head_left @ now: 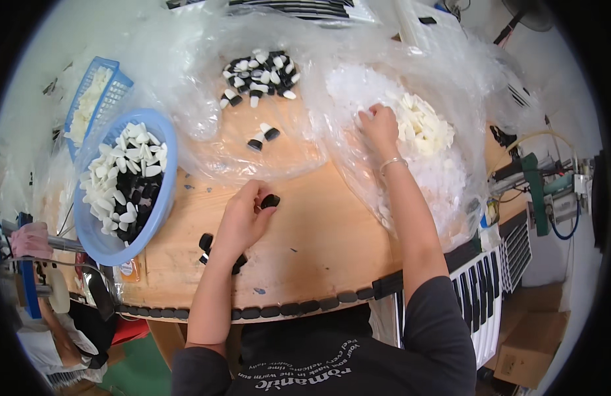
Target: Assembling small white and black plastic components together at a workbench.
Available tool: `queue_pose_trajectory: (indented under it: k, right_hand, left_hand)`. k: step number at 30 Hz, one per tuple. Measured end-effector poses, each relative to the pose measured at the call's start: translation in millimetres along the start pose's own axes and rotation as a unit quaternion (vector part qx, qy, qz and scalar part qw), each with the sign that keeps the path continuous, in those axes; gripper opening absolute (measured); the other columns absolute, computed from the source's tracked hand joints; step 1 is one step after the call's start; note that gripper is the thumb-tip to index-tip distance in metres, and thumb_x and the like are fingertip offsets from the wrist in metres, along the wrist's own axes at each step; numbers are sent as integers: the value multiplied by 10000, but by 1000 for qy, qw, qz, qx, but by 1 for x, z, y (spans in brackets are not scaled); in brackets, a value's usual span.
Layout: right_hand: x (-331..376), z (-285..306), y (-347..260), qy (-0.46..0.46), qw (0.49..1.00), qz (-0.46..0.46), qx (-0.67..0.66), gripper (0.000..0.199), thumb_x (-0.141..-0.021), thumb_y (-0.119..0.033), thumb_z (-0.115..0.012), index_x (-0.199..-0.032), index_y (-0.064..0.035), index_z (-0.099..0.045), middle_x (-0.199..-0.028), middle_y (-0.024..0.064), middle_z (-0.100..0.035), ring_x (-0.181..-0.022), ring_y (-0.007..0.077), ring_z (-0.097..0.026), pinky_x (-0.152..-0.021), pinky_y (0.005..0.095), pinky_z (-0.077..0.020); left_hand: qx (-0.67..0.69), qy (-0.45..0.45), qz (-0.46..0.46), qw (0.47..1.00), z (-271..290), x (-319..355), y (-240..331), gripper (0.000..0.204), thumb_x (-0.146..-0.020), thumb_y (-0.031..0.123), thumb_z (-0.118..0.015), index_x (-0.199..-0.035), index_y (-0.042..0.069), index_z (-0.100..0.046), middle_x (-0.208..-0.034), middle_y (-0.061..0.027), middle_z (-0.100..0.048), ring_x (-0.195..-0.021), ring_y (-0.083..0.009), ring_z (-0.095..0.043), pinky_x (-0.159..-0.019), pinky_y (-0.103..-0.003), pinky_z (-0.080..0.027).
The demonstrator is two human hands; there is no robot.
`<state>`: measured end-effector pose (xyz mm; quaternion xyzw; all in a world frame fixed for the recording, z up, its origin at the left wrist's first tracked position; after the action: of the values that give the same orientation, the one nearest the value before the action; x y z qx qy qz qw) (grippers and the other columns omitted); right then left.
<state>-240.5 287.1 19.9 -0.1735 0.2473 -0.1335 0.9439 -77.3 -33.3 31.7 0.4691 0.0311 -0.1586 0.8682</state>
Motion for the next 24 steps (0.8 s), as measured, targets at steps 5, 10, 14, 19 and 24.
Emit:
queue_pose_trajectory:
  k: [5, 10, 14, 19, 24]
  right_hand:
    - [5, -2, -3, -16, 999, 25, -26, 215, -790, -229, -677, -949, -84, -692, -1074, 137, -611, -961, 318, -612, -803, 431, -495]
    - [4, 52, 0, 206, 962, 167, -69, 169, -814, -171, -663, -948, -73, -696, -1013, 123, -647, -880, 239, -641, -736, 379, -513]
    - [86, 73, -76, -140, 896, 68, -417, 139, -850, -33, -628, -976, 10, -665, -850, 60, -652, -624, 65, -578, -538, 186, -437]
    - [160, 89, -126, -215, 855, 243, -405, 156, -769, 19, -687, -922, 3, -658, -781, 51, -623, -619, 92, -568, -515, 204, -429]
    - [177, 84, -128, -195, 848, 277, -408, 215, -720, 50, -706, -918, -23, -665, -780, 61, -603, -617, 140, -571, -520, 237, -449]
  left_hand:
    - [46, 61, -15, 997, 10, 0, 0, 276, -757, -74, -668, -999, 10, -565, -862, -52, -582, -726, -130, -581, -629, -251, -477]
    - [124, 53, -27, 991, 2, -4, 8, 270, -753, -84, -657, -993, 9, -574, -903, -54, -565, -775, -118, -576, -665, -226, -468]
    - [103, 43, -51, 992, 3, 0, 13, 246, -745, -92, -650, -958, 6, -578, -926, -53, -540, -748, -116, -540, -641, -223, -441]
    - [91, 56, -80, 991, -10, -3, 18, 259, -721, -91, -669, -943, 10, -582, -888, -62, -539, -689, -128, -506, -598, -232, -415]
    - [82, 59, -70, 992, -12, -2, 17, 264, -706, -87, -684, -930, 12, -585, -843, -61, -548, -664, -130, -498, -585, -235, -415]
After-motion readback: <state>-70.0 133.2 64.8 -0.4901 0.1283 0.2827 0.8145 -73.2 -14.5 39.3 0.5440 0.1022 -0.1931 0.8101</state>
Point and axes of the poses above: each hand's wrist, its own x-axis away from the middle knuckle, its own z-axis out of the back of the hand, y = z × x, the point moved 6 cm from there along -x, towards the middle knuckle
